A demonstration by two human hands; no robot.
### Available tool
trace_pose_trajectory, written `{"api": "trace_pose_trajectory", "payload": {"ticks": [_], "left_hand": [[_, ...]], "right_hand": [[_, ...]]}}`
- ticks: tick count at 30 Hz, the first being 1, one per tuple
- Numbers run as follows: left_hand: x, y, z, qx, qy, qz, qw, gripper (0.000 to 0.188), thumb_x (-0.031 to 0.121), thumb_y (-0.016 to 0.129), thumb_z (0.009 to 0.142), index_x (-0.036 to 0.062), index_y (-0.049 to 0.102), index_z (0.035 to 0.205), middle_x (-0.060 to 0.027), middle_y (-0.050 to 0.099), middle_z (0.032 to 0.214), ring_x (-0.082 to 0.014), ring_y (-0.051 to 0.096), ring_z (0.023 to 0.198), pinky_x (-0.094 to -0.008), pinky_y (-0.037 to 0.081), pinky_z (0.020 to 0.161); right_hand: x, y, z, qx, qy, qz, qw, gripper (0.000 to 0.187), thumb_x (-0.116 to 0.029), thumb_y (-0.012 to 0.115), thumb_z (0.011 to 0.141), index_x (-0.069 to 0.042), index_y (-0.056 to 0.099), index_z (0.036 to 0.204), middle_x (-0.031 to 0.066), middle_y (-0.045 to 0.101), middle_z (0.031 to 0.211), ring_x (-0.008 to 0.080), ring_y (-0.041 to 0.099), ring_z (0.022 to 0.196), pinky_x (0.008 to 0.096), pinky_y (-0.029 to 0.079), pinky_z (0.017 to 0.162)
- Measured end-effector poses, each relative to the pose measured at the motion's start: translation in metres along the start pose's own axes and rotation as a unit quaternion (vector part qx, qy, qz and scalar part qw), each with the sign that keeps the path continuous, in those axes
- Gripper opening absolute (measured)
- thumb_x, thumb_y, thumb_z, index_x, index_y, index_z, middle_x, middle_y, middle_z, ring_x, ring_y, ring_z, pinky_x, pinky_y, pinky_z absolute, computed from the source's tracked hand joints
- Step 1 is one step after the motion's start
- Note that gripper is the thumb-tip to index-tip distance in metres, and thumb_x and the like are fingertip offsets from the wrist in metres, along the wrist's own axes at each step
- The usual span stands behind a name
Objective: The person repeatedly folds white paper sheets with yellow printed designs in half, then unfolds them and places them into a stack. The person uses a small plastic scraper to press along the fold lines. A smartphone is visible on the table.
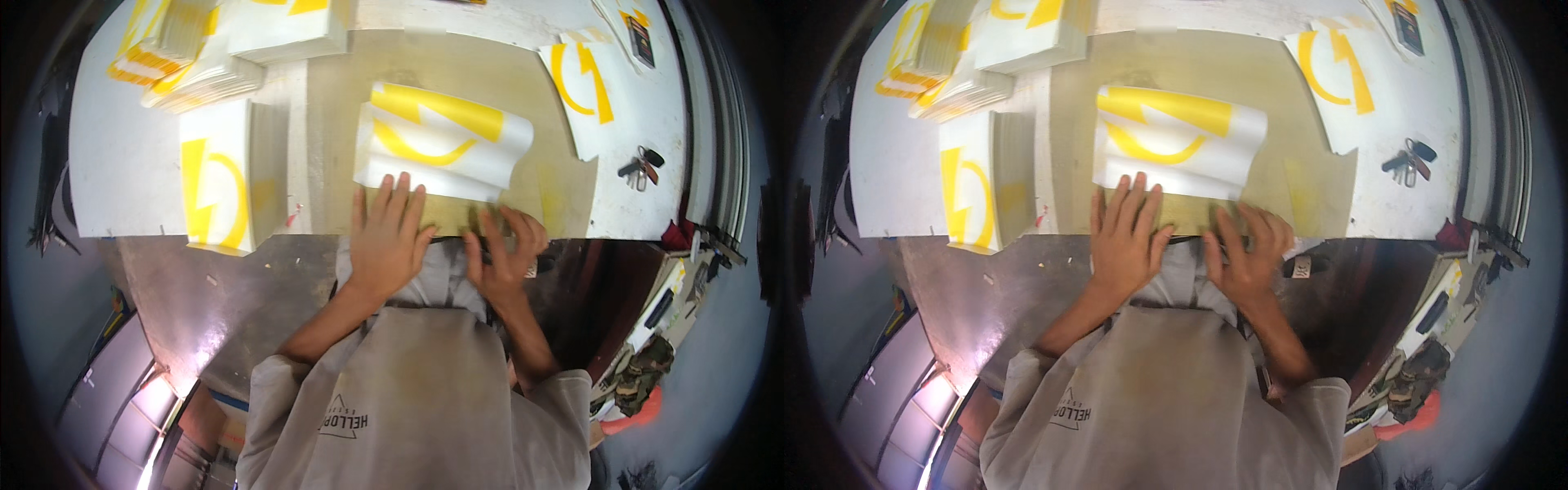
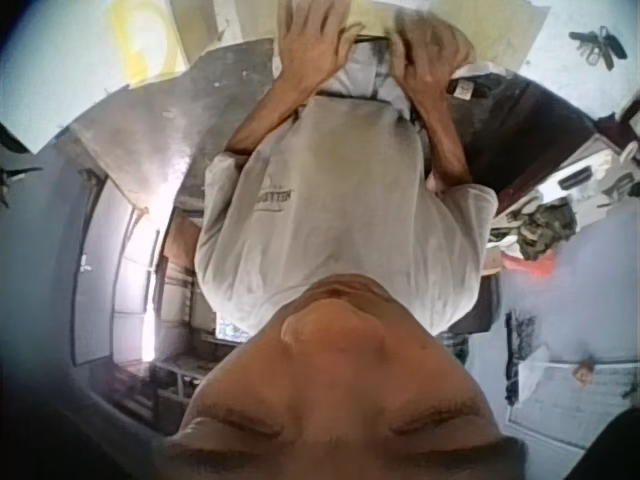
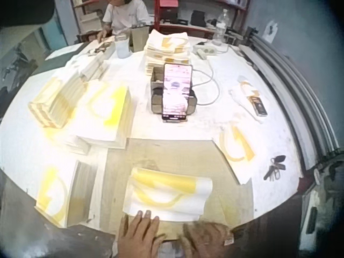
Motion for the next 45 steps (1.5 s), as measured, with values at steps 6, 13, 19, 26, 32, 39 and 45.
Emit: {"api": "trace_pose_trajectory", "payload": {"ticks": [6,13,19,26,32,39,45], "left_hand": [[-0.002,-0.002,0.012,0.08,0.029,0.048,0.995,0.051,0.034,0.072,0.096,0.0134,0.068,0.142,-0.0169,0.062,0.14,-0.0363,0.056,0.127,-0.0634,0.034,0.119],[0.005,0.01,0.013,0.107,0.086,-0.038,0.99,0.038,0.016,0.075,0.083,0.0076,0.076,0.12,-0.0104,0.066,0.121,-0.0304,0.058,0.115,-0.0598,0.04,0.112],[-0.003,0.012,0.02,0.128,0.075,-0.043,0.988,0.035,0.013,0.073,0.083,0.0053,0.075,0.117,-0.0065,0.066,0.119,-0.0263,0.06,0.114,-0.0563,0.04,0.112],[-0.017,-0.019,0.052,0.027,0.068,-0.098,0.992,0.06,0.032,0.075,0.093,0.0019,0.061,0.143,-0.0187,0.048,0.16,-0.039,0.04,0.152,-0.0628,0.025,0.124],[-0.032,-0.028,0.077,-0.061,0.107,0.005,0.992,0.111,0.063,0.075,0.085,-0.0072,0.035,0.16,-0.0229,0.03,0.172,-0.0403,0.022,0.162,-0.0724,0.011,0.126],[-0.038,-0.036,0.125,-0.109,0.098,0.027,0.989,0.162,0.076,0.09,0.042,-0.0115,0.026,0.162,-0.0264,0.022,0.174,-0.0404,0.015,0.164,-0.0749,0.007,0.125],[-0.038,-0.039,0.124,-0.124,0.075,0.041,0.989,0.171,0.083,0.087,0.035,-0.0088,0.023,0.164,-0.0252,0.016,0.176,-0.0423,0.012,0.164,-0.074,0.006,0.126]], "right_hand": [[0.018,-0.018,-0.005,0.039,0.033,-0.043,0.998,0.024,-0.018,0.079,0.089,-0.005,0.078,0.109,0.0163,0.065,0.134,0.0369,0.057,0.124,0.049,0.04,0.105],[-0.03,0.004,0.039,-0.054,-0.099,0.27,0.956,0.033,0.0,0.076,0.081,0.005,0.073,0.113,0.0212,0.067,0.129,0.0428,0.061,0.129,0.0562,0.047,0.112],[-0.008,0.045,0.126,-0.183,-0.153,0.066,0.969,0.047,-0.011,0.068,0.095,0.001,0.063,0.14,0.0158,0.056,0.154,0.0371,0.046,0.15,0.0563,0.035,0.124],[0.002,0.049,0.133,-0.197,-0.139,0.039,0.97,0.055,-0.018,0.064,0.102,-0.001,0.053,0.152,0.0155,0.043,0.167,0.0349,0.035,0.157,0.0614,0.024,0.128],[0.009,0.048,0.153,-0.23,-0.182,0.07,0.953,0.069,-0.02,0.068,0.097,-0.001,0.044,0.158,0.0158,0.04,0.169,0.0333,0.032,0.159,0.0627,0.02,0.129],[0.004,0.052,0.16,-0.215,-0.173,0.094,0.957,0.079,-0.029,0.069,0.097,0.003,0.035,0.161,0.0173,0.041,0.168,0.0324,0.035,0.158,0.0624,0.017,0.13],[0.047,0.024,0.122,-0.169,0.042,-0.053,0.983,0.082,-0.048,0.058,0.106,0.01,0.035,0.159,0.0274,0.043,0.164,0.0392,0.04,0.154,0.0641,0.017,0.128]]}}
Point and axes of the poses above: each hand's wrist, its own z-axis towards the middle knuckle, its own y-axis out of the palm, x = y × z, the point moved 2 cm from there along z, towards the middle knuckle
